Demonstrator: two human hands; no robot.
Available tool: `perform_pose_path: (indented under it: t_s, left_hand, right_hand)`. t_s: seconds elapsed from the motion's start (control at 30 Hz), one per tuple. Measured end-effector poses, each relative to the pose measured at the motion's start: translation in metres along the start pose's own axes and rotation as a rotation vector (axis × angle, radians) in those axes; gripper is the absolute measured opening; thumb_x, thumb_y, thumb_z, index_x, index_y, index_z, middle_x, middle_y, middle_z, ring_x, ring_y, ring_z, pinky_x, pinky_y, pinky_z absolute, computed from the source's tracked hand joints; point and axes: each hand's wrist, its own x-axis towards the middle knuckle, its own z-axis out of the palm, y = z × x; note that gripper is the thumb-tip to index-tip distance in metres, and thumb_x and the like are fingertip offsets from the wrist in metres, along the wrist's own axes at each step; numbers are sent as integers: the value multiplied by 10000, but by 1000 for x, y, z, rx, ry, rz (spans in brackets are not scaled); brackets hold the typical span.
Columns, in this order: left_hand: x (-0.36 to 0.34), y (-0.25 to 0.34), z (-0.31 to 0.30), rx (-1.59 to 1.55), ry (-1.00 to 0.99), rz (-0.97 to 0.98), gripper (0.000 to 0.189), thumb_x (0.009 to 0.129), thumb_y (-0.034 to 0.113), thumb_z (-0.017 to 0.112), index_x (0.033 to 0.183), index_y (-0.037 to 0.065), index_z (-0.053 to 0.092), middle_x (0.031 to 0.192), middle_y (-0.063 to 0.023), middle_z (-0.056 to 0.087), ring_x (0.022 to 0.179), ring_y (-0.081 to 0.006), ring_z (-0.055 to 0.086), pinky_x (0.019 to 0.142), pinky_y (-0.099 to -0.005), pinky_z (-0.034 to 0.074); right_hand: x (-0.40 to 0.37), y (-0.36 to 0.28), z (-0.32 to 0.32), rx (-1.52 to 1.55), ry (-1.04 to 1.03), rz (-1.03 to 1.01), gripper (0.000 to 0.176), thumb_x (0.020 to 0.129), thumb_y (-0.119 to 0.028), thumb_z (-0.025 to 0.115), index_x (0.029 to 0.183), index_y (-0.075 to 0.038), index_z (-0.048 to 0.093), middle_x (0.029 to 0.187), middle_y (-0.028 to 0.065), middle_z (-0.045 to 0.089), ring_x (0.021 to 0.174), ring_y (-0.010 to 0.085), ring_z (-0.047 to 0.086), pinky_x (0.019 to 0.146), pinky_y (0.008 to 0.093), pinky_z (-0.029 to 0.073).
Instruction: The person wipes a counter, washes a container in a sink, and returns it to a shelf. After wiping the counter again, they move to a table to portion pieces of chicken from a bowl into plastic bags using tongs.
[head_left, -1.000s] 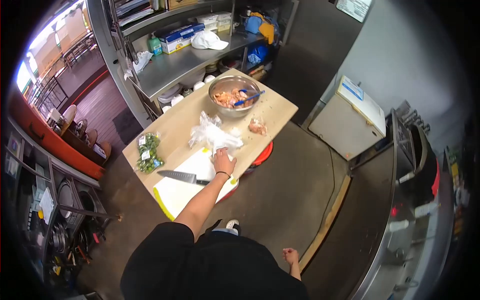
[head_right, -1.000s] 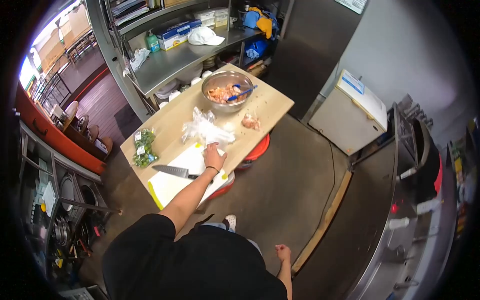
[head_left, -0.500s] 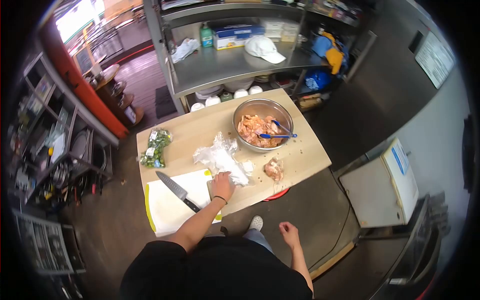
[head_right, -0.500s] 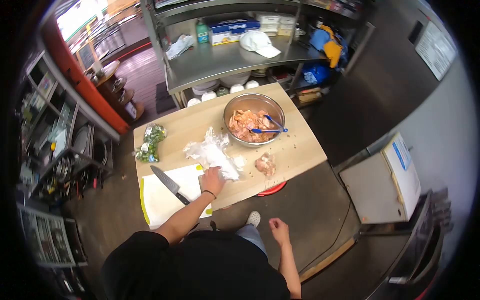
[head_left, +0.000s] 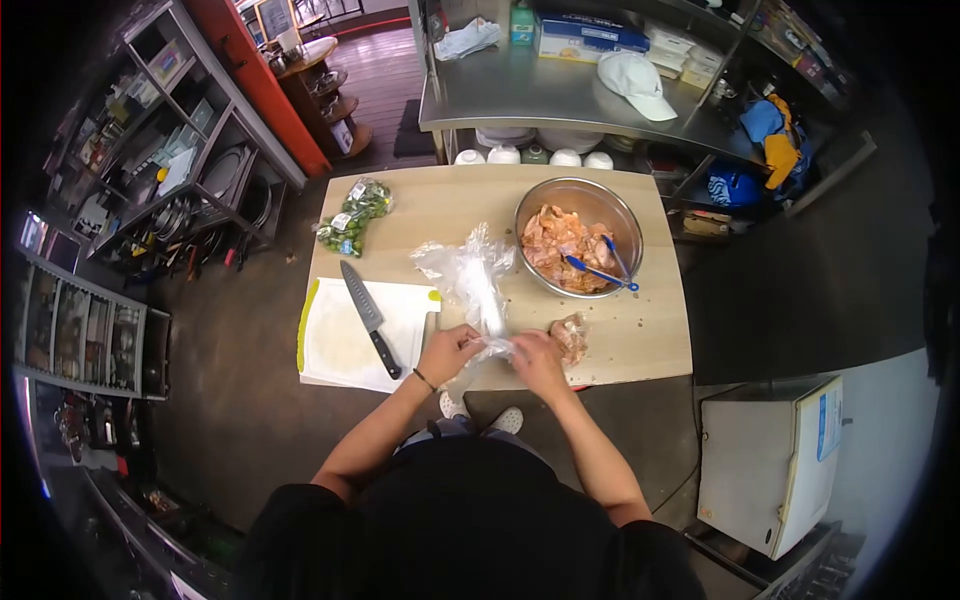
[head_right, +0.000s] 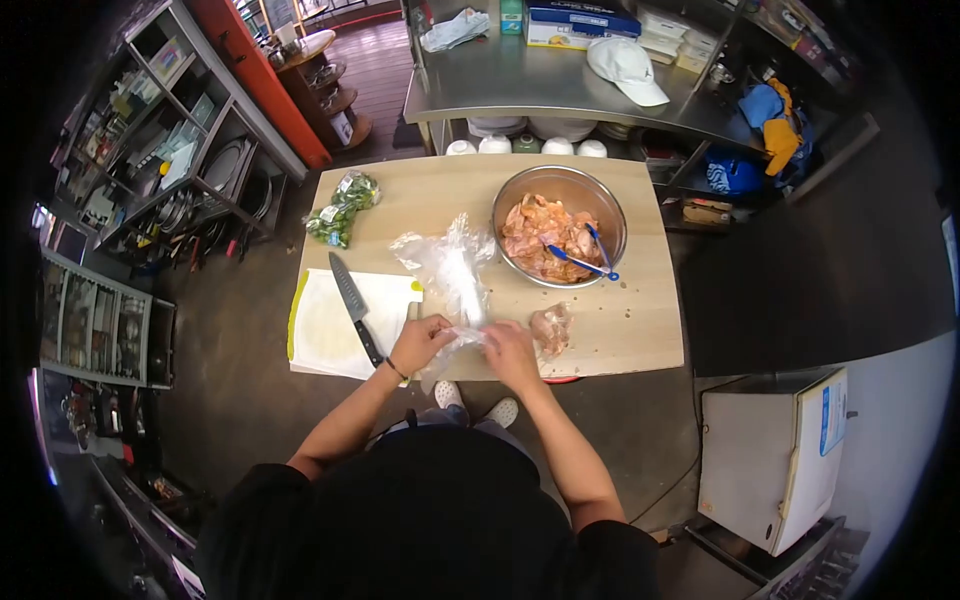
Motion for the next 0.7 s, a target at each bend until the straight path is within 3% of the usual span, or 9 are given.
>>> perform_pose_path:
  t_s: [0.03, 0.07, 0.17, 0.33, 0.4, 0.47, 0.53, 0.6, 0.7]
  left_hand:
    - [2, -1, -8, -79, -48, -40, 261, 796, 183, 686, 981, 9, 625, 648, -46, 604, 588, -71, 514, 542, -254, 425]
    - [2, -2, -17, -78, -42, -49, 261, 796, 183, 686, 981, 9, 625, 648, -46, 604, 588, -71, 514, 542, -254, 425]
    - [0, -18, -39, -81, -251, -36, 325, 773, 169, 717, 1040, 13, 618, 800, -44, 638, 740, -92, 561, 701, -243, 466]
    - [0, -60, -65, -382, -292, -124, 293, 812, 157, 675, 1039, -19, 616, 843, -49, 648, 783, -101, 579, 767, -250, 468]
    - [4, -71, -70, -412, -141, -222, 233, 818, 159, 668, 956, -26, 637, 851, -55, 662, 787, -99, 592, 731, -233, 471]
    - [9, -72, -70, -581, -169, -259, 211, 851, 187, 635, 948, 0, 626, 881, -59, 660, 822, -119, 609, 753, -251, 481]
    - [17, -72, -70, -1064, -116, -362, 188, 894, 197, 570, 981, 34, 604, 902, -56, 650, 843, -156, 621, 775, -296, 491]
    - [29, -78, -78, -1134, -62, -390, 192, 907, 202, 542, 1000, 42, 591, 921, -55, 644, 846, -169, 621, 782, -314, 492]
    - [41, -103, -88, -1239, -17, -447, 207, 919, 215, 516, 1038, 53, 565, 954, -56, 633, 863, -186, 617, 796, -340, 489]
  right_hand:
    - [6, 0, -1, 49, 43, 80, 188, 768, -65, 583, 941, -36, 650, 848, 148, 649, 887, 302, 600, 775, 385, 459]
    - [9, 6, 3, 56, 34, 77, 188, 768, -65, 583, 941, -36, 650, 848, 148, 649, 887, 302, 600, 775, 385, 459]
    - [16, 14, 5, 435, 66, 325, 168, 865, -44, 495, 977, -10, 615, 702, 50, 627, 550, 105, 561, 545, 245, 461]
    - [26, 37, 12, 455, 162, 463, 159, 844, -67, 473, 921, -3, 596, 651, 67, 573, 568, 141, 540, 566, 293, 442]
    - [26, 51, 18, 527, 227, 495, 157, 848, -73, 464, 903, 5, 588, 641, 58, 563, 556, 133, 531, 553, 283, 435]
    - [26, 55, 21, 643, 84, 597, 200, 909, -112, 423, 949, -31, 602, 622, -2, 541, 477, 75, 482, 380, 232, 373]
    - [28, 49, 25, 674, 112, 641, 198, 907, -107, 428, 926, -27, 608, 635, -2, 549, 492, 73, 486, 408, 223, 386]
    - [33, 41, 24, 705, 139, 681, 198, 906, -102, 432, 903, -24, 614, 648, -2, 556, 507, 71, 490, 436, 215, 398]
    - [38, 32, 26, 554, 311, 486, 208, 913, -116, 445, 838, -27, 617, 663, -11, 553, 537, 67, 487, 515, 199, 412]
